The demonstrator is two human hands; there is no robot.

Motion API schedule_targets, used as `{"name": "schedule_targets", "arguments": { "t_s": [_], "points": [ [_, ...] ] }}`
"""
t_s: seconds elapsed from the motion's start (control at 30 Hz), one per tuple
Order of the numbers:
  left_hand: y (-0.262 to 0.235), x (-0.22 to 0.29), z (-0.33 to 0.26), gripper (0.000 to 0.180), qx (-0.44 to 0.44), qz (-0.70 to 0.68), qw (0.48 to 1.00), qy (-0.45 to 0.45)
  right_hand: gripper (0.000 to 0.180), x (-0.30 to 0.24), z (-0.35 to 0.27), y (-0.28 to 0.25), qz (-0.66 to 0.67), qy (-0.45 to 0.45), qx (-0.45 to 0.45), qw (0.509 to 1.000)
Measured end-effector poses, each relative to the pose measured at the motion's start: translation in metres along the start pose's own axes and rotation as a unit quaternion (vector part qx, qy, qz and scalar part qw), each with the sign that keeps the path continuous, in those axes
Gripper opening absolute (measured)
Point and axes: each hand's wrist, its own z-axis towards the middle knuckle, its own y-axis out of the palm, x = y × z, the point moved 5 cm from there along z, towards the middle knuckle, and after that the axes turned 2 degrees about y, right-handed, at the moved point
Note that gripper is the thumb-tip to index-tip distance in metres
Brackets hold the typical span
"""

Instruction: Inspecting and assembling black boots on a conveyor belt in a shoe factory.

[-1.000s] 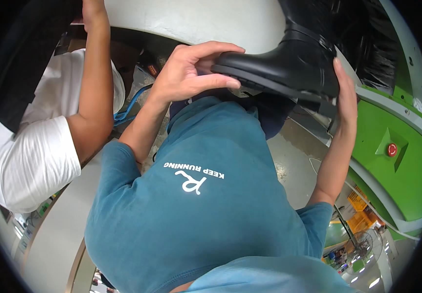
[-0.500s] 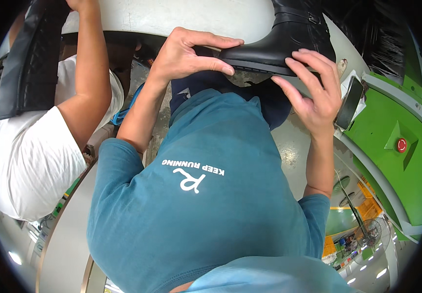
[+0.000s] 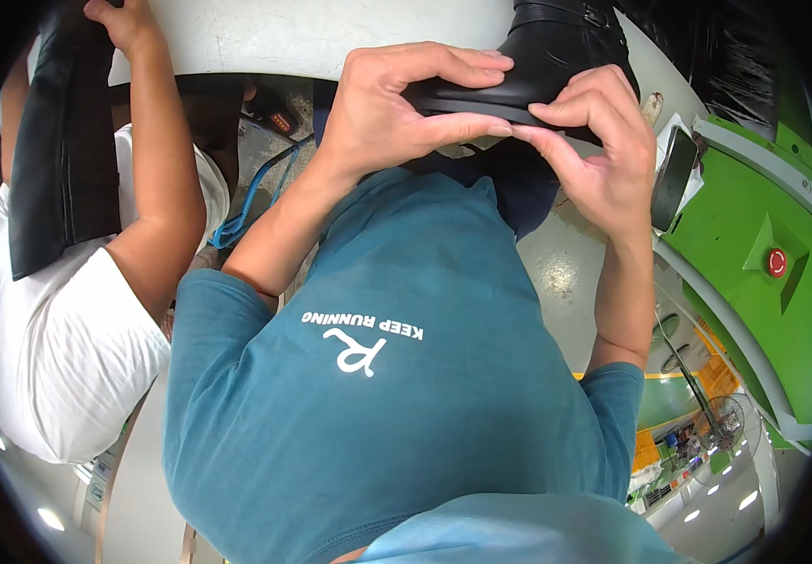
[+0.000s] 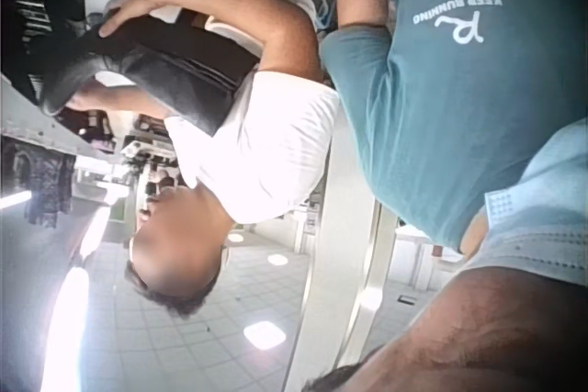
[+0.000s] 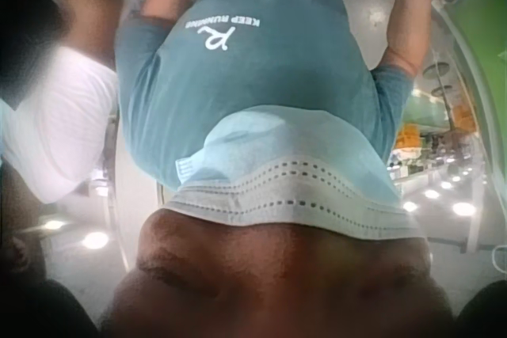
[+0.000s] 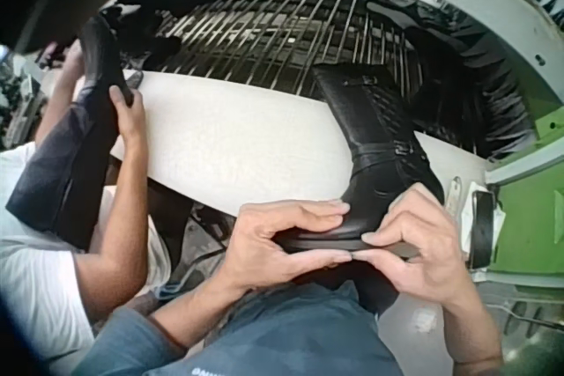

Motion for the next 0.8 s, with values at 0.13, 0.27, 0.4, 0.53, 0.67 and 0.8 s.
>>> {"name": "schedule_targets", "arguments": {
  "t_s": [0.13, 0.27, 0.4, 0.53, 0.67, 0.8],
  "points": [
    [0.001, 0.007, 0.003, 0.036, -0.004, -0.001, 0.999, -0.034, 0.043, 0.013, 0.008, -0.009, 0.044, 0.163, -0.022, 0.985],
    [0.003, 0.005, 0.001, 0.034, 0.003, -0.043, 0.997, -0.059, 0.057, 0.024, 0.010, -0.015, 0.044, 0.171, -0.033, 0.984],
    [0.002, -0.009, -0.004, 0.035, 0.040, -0.127, 0.988, -0.081, 0.066, 0.047, 0.013, -0.044, 0.022, 0.205, 0.062, 0.977],
    [-0.001, -0.026, 0.001, 0.033, 0.056, -0.261, 0.960, -0.089, 0.049, 0.162, -0.020, -0.071, 0.062, 0.378, -0.039, 0.923],
    [0.013, -0.026, 0.001, 0.034, 0.058, -0.280, 0.956, -0.068, 0.062, 0.176, -0.022, -0.047, 0.210, 0.373, -0.040, 0.903],
    [0.006, -0.012, -0.006, 0.036, 0.041, -0.258, 0.963, -0.063, 0.069, 0.140, -0.033, -0.045, 0.297, 0.389, 0.030, 0.872]
  ]
}}
